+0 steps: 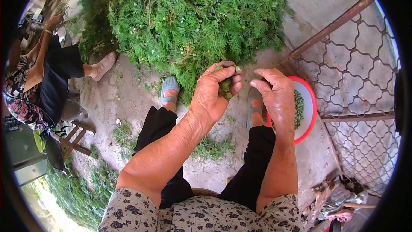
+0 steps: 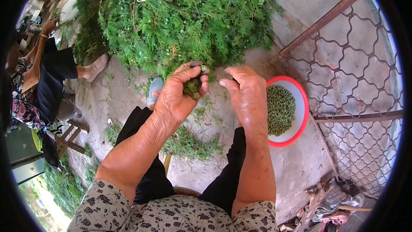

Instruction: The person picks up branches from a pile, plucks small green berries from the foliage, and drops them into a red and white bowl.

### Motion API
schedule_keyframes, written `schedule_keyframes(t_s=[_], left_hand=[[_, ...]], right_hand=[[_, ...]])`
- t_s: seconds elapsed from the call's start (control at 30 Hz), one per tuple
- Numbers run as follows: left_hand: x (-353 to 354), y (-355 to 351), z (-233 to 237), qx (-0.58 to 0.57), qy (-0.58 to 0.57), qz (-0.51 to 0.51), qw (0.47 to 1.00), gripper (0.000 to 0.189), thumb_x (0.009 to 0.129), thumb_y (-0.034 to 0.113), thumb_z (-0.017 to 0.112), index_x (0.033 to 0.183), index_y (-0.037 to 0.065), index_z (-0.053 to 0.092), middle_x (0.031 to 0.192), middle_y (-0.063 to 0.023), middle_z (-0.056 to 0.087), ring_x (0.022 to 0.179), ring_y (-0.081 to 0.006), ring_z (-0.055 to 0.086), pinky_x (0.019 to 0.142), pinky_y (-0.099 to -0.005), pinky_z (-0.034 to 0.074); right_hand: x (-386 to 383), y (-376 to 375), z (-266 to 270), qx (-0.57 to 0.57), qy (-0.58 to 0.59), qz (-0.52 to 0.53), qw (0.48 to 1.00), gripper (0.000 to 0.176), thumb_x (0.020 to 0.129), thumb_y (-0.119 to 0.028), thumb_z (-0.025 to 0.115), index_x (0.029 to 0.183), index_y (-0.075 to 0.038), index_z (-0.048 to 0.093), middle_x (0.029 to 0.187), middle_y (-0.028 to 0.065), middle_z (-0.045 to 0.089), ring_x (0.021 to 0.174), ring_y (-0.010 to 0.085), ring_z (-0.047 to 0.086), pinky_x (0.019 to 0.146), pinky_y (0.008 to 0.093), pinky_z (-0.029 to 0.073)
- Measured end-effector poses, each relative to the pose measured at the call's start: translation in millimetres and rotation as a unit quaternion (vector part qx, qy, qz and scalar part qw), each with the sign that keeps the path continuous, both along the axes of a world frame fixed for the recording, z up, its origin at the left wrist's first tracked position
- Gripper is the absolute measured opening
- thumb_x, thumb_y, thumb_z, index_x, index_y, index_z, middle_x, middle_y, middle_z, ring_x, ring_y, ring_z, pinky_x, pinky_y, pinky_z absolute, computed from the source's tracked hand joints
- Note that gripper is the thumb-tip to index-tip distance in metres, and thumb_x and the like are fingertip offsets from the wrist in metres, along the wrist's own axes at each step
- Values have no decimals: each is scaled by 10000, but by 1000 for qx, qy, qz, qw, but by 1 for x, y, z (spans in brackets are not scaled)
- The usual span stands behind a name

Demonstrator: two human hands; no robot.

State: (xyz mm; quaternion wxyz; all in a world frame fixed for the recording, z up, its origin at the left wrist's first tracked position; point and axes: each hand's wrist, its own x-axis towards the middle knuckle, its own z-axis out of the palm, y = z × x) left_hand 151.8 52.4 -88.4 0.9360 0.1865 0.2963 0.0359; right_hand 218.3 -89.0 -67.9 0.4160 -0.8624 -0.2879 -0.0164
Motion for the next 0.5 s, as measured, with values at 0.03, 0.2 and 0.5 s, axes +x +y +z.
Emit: schedule_keyframes(t_s=[0.03, 0.2, 0.5], left_hand=[[0, -1, -1, 0, 0, 0, 1000, 185, 826, 39, 556, 1003, 31, 505, 897, -108, 576, 760, -172, 555, 638, -281, 499], [-2, -7, -1, 16, 7, -39, 999, 144, 817, 65, 582, 957, 66, 547, 822, -44, 595, 702, -151, 579, 641, -277, 493], [-2, -9, 1, -19, -11, -71, 997, 160, 854, 183, 568, 953, 58, 553, 862, -57, 599, 749, -165, 562, 701, -304, 467]], right_hand=[[0, 0, 0, 16, 5, 10, 1000, 170, 734, -26, 635, 894, 31, 631, 744, 76, 573, 645, 137, 531, 573, 257, 423], [-9, 12, 16, 96, 138, -15, 986, 211, 700, 5, 653, 911, 15, 637, 780, 102, 602, 687, 172, 583, 639, 267, 454], [-5, 12, 10, 251, 339, -32, 906, 73, 820, -49, 583, 876, -3, 589, 789, 66, 591, 612, 105, 537, 491, 213, 394]])
